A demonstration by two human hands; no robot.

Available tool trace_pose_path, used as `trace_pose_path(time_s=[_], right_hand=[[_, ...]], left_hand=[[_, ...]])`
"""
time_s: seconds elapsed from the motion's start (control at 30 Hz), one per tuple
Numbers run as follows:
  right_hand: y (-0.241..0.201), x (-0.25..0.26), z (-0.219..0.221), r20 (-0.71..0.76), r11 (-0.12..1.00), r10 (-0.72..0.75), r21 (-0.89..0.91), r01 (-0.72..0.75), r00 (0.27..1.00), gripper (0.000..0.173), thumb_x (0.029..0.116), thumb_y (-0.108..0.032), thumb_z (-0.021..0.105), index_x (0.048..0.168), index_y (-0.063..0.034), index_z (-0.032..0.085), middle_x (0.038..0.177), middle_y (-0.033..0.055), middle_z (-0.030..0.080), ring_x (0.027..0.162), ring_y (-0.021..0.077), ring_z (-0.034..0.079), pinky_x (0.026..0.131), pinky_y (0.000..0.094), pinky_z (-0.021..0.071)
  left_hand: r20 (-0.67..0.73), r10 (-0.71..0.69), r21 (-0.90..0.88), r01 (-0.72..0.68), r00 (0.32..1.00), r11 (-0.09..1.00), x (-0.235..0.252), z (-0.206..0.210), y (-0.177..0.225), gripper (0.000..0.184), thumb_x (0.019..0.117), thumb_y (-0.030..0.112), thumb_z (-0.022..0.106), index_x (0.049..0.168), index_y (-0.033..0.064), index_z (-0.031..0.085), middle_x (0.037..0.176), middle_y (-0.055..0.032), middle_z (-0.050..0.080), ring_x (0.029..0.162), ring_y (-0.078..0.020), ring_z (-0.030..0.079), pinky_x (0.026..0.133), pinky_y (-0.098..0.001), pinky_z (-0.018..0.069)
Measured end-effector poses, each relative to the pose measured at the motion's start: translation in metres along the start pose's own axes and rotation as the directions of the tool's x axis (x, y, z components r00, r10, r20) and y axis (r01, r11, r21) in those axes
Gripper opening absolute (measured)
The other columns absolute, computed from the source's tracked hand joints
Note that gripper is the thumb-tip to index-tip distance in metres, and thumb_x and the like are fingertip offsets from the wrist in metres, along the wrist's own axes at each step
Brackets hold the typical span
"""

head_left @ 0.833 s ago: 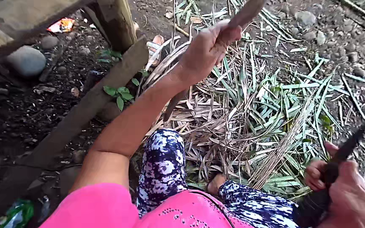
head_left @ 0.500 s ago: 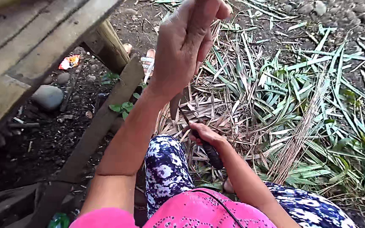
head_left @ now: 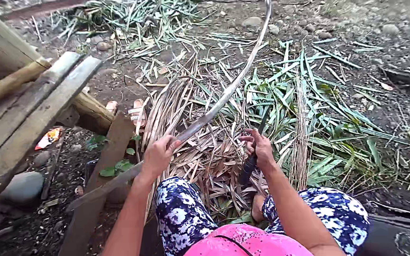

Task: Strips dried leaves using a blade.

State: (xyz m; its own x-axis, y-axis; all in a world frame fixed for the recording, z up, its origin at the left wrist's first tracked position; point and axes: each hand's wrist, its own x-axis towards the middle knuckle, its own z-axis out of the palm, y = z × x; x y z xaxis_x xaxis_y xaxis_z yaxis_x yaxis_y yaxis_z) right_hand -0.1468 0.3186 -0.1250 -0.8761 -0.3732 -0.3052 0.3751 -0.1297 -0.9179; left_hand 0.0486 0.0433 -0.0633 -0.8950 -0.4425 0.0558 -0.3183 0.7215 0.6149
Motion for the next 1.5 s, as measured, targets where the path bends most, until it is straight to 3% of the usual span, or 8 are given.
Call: trace_pose_path(time_s=[0.2,0.33,0.43,0.63,0.73,0.93,1.13,1.5], right_hand=[[-0.045,0.006,-0.02,-0.149,0.989,-0.131,-0.09,0.119,0.98,0.042,0.1065,-0.054,0.046,0.126,-0.0186,0.057,0.085,-0.0005,0.07,0.039,0.0008,0.032,0.038,0.0175,0.0317],[-0.043,0.012,-0.03,-0.261,0.984,-0.146,-0.137,0.113,0.954,0.025,0.1035,-0.03,0.062,0.12,-0.0118,0.059,0.074,0.0003,0.056,0.045,0.0045,0.036,0.043,0.0217,0.0363],[-0.031,0.013,-0.021,-0.295,0.993,-0.121,-0.035,0.116,0.948,0.017,0.1015,-0.016,0.065,0.112,-0.0038,0.06,0.065,0.0009,0.05,0.044,0.0068,0.038,0.043,0.0238,0.0389],[0.013,-0.011,0.025,-0.179,0.995,-0.075,0.054,0.086,0.981,0.015,0.1001,-0.005,0.063,0.111,0.0048,0.059,0.069,0.0027,0.053,0.045,0.0063,0.04,0.045,0.023,0.0407],[0.021,-0.014,0.018,-0.143,1.0,0.009,-0.018,-0.012,0.99,0.024,0.1046,-0.016,0.06,0.119,0.0034,0.058,0.076,0.006,0.065,0.044,0.0047,0.041,0.044,0.0221,0.038],[0.049,-0.032,-0.022,0.037,0.954,0.174,-0.256,-0.159,0.984,0.057,0.1126,-0.042,0.032,0.163,-0.0171,0.023,0.081,0.0036,0.062,0.047,0.0082,0.039,0.046,0.0259,0.038],[0.076,-0.043,-0.024,0.195,0.921,0.305,-0.31,-0.237,0.932,0.06,0.1125,-0.046,0.026,0.166,-0.0231,0.013,0.078,0.002,0.057,0.048,0.009,0.039,0.047,0.0261,0.0384],[0.079,-0.031,-0.031,0.193,0.945,0.312,-0.164,-0.283,0.93,0.056,0.1124,-0.045,0.029,0.163,-0.0212,0.026,0.069,0.0011,0.051,0.049,0.0101,0.044,0.047,0.0256,0.0413]], left_hand=[[0.234,0.106,0.028,-0.116,0.966,0.993,-0.005,0.025,-0.001,0.035,0.1012,0.027,0.067,0.117,-0.0041,0.07,0.109,-0.0238,0.072,0.103,-0.0389,0.069,0.096,-0.0599,0.051],[0.371,0.049,0.105,-0.094,0.927,0.99,0.0,0.023,0.005,0.03,0.1009,0.024,0.068,0.113,-0.0042,0.07,0.106,-0.0236,0.071,0.1,-0.0396,0.069,0.094,-0.061,0.0514],[0.574,-0.108,0.127,0.041,0.811,0.991,0.021,0.035,0.027,0.05,0.1021,0.038,0.065,0.137,0.0033,0.058,0.114,-0.0207,0.071,0.1,-0.0365,0.071,0.095,-0.0595,0.0539],[0.728,0.014,-0.192,0.185,0.685,0.964,0.065,0.092,0.111,0.039,0.1097,0.03,0.052,0.135,0.0009,0.054,0.086,-0.006,0.068,0.064,-0.0099,0.065,0.064,-0.0274,0.0578],[0.682,-0.025,-0.172,0.193,0.731,0.966,0.079,0.116,0.109,0.03,0.1102,0.028,0.051,0.112,0.0015,0.064,0.071,-0.0032,0.062,0.049,-0.0069,0.054,0.049,-0.0223,0.0478],[0.572,-0.132,0.188,0.027,0.81,0.982,0.085,0.13,0.071,0.024,0.1045,0.016,0.056,0.105,-0.0035,0.069,0.089,-0.0205,0.072,0.078,-0.0337,0.072,0.078,-0.0547,0.0585],[0.543,-0.23,0.282,0.082,0.807,0.956,0.069,0.136,0.065,0.033,0.1064,0.028,0.056,0.121,-0.0011,0.066,0.087,-0.0243,0.068,0.066,-0.0349,0.067,0.066,-0.0527,0.0581],[0.464,-0.461,0.506,0.2,0.756,0.839,0.052,0.141,0.117,0.026,0.1059,0.019,0.05,0.107,-0.0022,0.063,0.081,-0.0166,0.071,0.062,-0.0251,0.07,0.062,-0.0415,0.0597]])
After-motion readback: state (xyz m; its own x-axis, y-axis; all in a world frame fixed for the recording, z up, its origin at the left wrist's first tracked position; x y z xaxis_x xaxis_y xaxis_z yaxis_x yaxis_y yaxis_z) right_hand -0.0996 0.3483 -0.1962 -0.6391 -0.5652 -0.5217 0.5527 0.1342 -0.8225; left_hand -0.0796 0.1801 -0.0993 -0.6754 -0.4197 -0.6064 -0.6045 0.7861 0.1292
